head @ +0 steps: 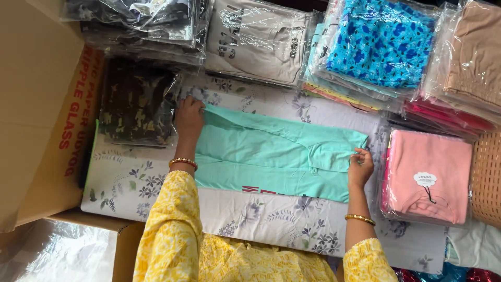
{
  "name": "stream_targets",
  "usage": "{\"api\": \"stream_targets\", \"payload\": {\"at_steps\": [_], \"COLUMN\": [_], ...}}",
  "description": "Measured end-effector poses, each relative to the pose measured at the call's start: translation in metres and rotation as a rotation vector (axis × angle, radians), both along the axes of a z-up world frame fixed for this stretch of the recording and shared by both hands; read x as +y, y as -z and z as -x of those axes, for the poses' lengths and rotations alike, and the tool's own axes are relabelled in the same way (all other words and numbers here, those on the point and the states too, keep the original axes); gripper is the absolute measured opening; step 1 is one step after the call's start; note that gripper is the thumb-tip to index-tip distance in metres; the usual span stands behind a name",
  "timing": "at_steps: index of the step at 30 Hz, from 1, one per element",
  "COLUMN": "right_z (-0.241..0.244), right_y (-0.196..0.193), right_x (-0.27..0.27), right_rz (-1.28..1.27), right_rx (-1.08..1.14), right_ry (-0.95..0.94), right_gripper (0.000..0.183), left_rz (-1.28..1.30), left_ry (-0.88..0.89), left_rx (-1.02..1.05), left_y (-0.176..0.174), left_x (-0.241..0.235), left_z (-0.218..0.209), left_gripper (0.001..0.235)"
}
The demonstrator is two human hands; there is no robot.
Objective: The person folds garments on a padded table: first a pair of camouflage leggings, smoothing and folding it into a square, then a mint-green printed t-shirt, folding it the same way. Each folded garment is wrapped in a clear plastic bag and placed with the stack of packed clothing.
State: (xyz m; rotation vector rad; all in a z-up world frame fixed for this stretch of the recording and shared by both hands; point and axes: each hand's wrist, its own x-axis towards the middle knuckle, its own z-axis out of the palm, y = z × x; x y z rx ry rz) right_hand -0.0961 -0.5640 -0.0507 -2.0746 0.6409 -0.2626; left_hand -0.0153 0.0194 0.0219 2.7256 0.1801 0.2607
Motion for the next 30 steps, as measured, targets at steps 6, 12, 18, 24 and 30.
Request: {"api": "stream_targets", "payload": {"at_steps": [6, 12, 18, 24, 30], "right_z": [-0.002, 0.000, 0.019, 0.014, 0.027], "right_y": [-0.002, -0.014, -0.001, 0.003, 0.031], "right_x": [0.006, 0.019, 0.017, 0.009, -0.023], "right_rz": [-0.069, -0.085, 0.137, 0.501, -0.145], "right_rx": [0.025, -0.044, 0.226, 0.341, -0.172], "right_ry": [-0.025, 0.201, 0.196, -0.036, 0.016], "right_gripper": [0.049, 0.047, 0.030, 0.034, 0.015], "left_rz": [0.046, 0.038, 0.090, 0.078, 0.105], "left_ry": [0.074, 0.112, 0.121, 0.121, 0.130], "left_rx": [-0.077, -0.083, -0.078, -0.060, -0.093], "left_y": [-0.008, -0.014, -0.012, -0.003, -0.013], "left_x": [0.008, 0.005, 0.003, 0.001, 0.007], "left_z": [0.007, 0.019, 0.030, 0.035, 0.039], "left_gripper": [0.018, 0.018, 0.015, 0.014, 0.016]}}
